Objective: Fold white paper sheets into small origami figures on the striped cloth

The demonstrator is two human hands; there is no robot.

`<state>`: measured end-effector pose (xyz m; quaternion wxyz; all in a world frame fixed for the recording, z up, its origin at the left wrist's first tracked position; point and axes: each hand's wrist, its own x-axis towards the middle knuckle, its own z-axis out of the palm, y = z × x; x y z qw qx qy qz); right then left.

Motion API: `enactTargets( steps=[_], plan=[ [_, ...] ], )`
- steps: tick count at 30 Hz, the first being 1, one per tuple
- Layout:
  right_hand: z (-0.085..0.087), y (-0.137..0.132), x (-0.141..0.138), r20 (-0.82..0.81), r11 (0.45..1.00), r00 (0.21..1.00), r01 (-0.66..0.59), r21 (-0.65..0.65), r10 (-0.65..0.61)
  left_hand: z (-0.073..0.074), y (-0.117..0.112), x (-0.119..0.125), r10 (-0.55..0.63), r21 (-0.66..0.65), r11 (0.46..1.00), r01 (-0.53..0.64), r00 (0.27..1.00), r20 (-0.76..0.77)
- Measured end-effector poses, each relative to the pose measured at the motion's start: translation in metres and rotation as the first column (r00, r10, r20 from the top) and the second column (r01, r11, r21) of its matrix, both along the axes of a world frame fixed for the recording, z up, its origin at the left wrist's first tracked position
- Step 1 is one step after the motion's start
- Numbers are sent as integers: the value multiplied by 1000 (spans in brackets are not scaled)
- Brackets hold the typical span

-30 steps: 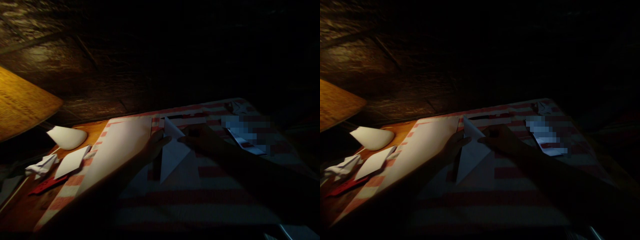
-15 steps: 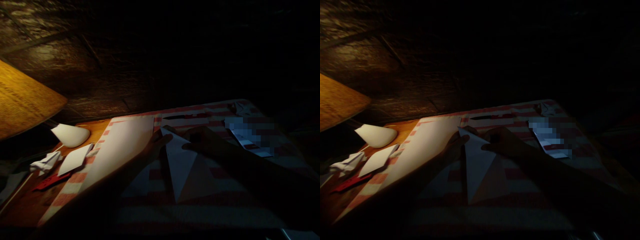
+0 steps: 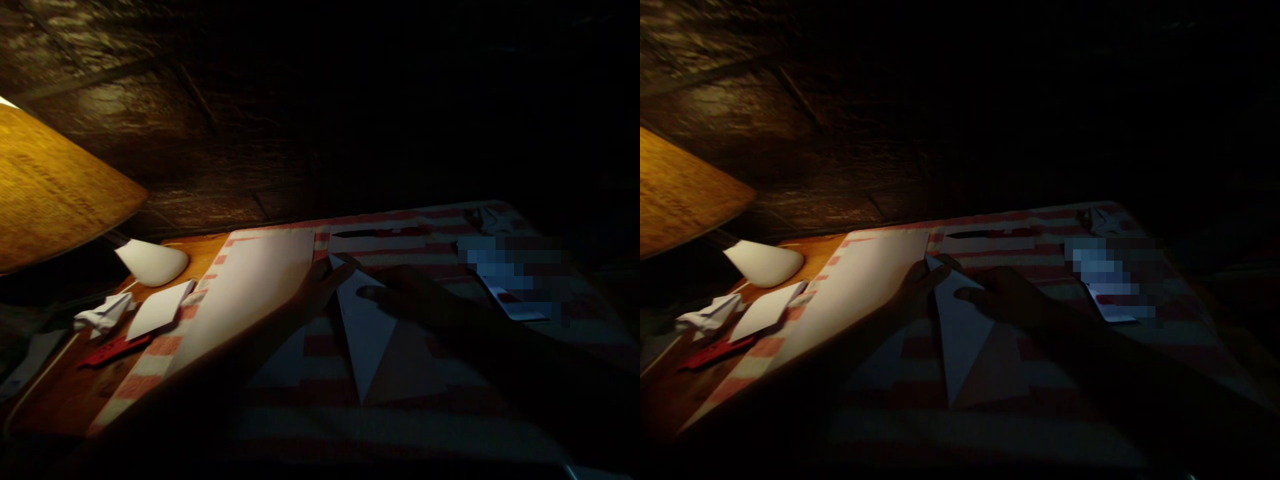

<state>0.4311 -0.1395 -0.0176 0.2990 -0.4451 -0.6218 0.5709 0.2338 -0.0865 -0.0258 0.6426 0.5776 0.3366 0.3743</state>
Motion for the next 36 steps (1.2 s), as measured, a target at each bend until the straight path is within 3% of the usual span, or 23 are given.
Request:
enactTargets(
  steps=[4,9,14,20,36],
  plan=[
    [-5,2,-1,82,997,996,22,77,-28,-5,5,-1,2,70,998,-1,1000,-23],
    [-9,4,0,132,989,991,18,147,-38,-6,5,-1,-23,67,997,25,999,-25],
    [-8,3,-1,137,991,990,3,131,-21,-3,2,-1,-57,82,995,57,998,-2],
    [-4,-1,-3,26,999,1000,9,43,-10,-4,1,-3,-80,64,995,81,997,-19],
    [-5,0,-1,65,994,998,-1,109,-6,-5,-1,-3,-80,9,997,80,995,65]
  ],
)
